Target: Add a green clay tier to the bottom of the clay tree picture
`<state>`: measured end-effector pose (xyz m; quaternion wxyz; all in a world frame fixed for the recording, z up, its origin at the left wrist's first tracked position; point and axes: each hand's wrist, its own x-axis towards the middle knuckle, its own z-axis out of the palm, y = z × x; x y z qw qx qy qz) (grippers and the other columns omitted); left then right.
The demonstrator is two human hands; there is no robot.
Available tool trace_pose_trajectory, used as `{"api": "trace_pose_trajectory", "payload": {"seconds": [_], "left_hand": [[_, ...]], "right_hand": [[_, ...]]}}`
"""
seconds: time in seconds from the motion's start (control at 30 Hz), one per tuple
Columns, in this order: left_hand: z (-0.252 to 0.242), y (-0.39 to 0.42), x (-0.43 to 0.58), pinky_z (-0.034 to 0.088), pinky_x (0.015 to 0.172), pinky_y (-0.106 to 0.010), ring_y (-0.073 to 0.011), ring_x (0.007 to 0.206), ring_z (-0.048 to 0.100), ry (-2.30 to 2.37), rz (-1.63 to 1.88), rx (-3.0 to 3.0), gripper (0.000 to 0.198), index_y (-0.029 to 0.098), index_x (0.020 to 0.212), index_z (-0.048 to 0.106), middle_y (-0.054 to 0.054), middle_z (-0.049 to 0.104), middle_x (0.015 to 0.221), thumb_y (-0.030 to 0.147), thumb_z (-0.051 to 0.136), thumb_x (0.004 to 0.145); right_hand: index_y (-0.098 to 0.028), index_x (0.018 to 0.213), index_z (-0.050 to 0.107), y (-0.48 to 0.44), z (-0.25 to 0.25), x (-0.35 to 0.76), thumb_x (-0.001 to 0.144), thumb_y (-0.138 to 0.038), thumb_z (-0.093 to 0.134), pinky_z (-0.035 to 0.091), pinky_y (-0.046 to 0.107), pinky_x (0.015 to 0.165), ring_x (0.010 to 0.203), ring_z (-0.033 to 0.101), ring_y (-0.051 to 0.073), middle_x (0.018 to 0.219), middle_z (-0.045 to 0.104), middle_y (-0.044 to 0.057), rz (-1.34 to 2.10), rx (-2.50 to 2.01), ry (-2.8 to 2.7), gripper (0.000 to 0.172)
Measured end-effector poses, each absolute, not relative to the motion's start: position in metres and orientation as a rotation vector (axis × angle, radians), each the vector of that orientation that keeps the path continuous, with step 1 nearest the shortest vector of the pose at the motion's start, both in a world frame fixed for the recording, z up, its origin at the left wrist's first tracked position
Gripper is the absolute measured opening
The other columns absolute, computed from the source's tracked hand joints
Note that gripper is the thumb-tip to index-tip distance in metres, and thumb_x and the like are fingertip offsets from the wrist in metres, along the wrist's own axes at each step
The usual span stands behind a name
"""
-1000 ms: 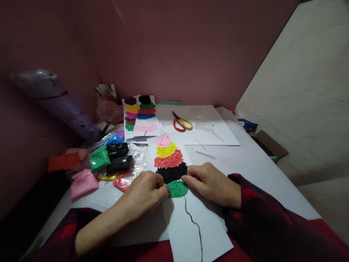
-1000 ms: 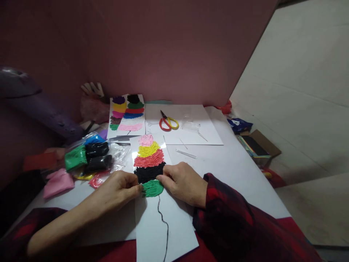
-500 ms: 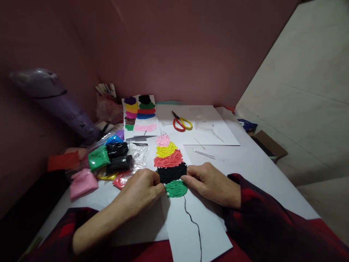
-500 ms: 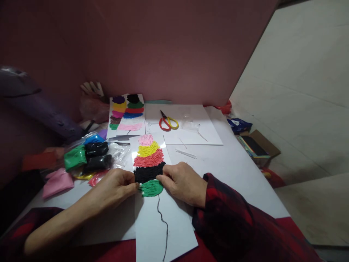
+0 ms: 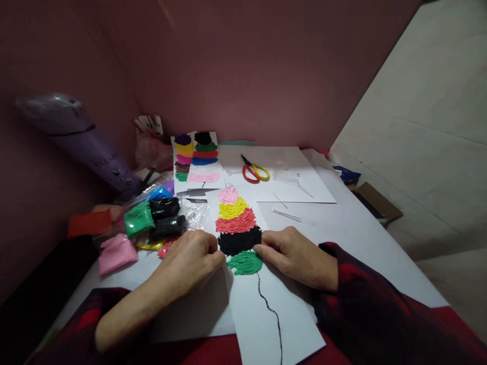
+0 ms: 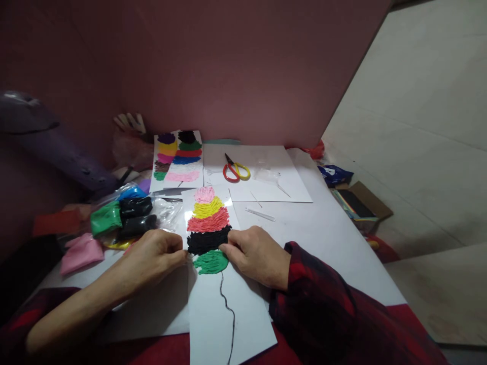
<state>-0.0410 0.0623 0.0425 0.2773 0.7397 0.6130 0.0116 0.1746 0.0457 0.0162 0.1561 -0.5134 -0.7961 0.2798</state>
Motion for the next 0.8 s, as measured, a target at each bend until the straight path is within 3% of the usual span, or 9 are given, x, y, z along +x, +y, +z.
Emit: {"api": "trace_pose_trajectory", "payload": {"seconds": [0.23, 0.8], "left_hand": [[0.035, 0.061, -0.037, 0.023, 0.047, -0.024, -0.0118, 0.052, 0.038, 1.435, 0.212, 1.913, 0.024, 0.018, 0.053, 0.046, 0.002, 0.041, 0.050, 0.031, 0.047, 0.073], [0.029, 0.060, -0.038, 0.018, 0.048, -0.026, -0.0116, 0.051, 0.035, 1.536, 0.100, 1.957, 0.021, 0.018, 0.052, 0.044, 0.001, 0.040, 0.053, 0.026, 0.046, 0.071]], "right_hand": [[-0.017, 0.061, 0.050, 0.046, 0.017, 0.174, 0.090, -0.027, 0.050, 0.028, 0.024, 0.049, 0.049, 0.040, 0.009, 0.053, 0.049, -0.003, 0.796, -1.460, -2.286, 0.030], [-0.017, 0.063, 0.049, 0.046, 0.018, 0.172, 0.091, -0.027, 0.049, 0.028, 0.023, 0.050, 0.050, 0.040, 0.009, 0.054, 0.049, -0.003, 0.789, -1.473, -2.301, 0.029]]}}
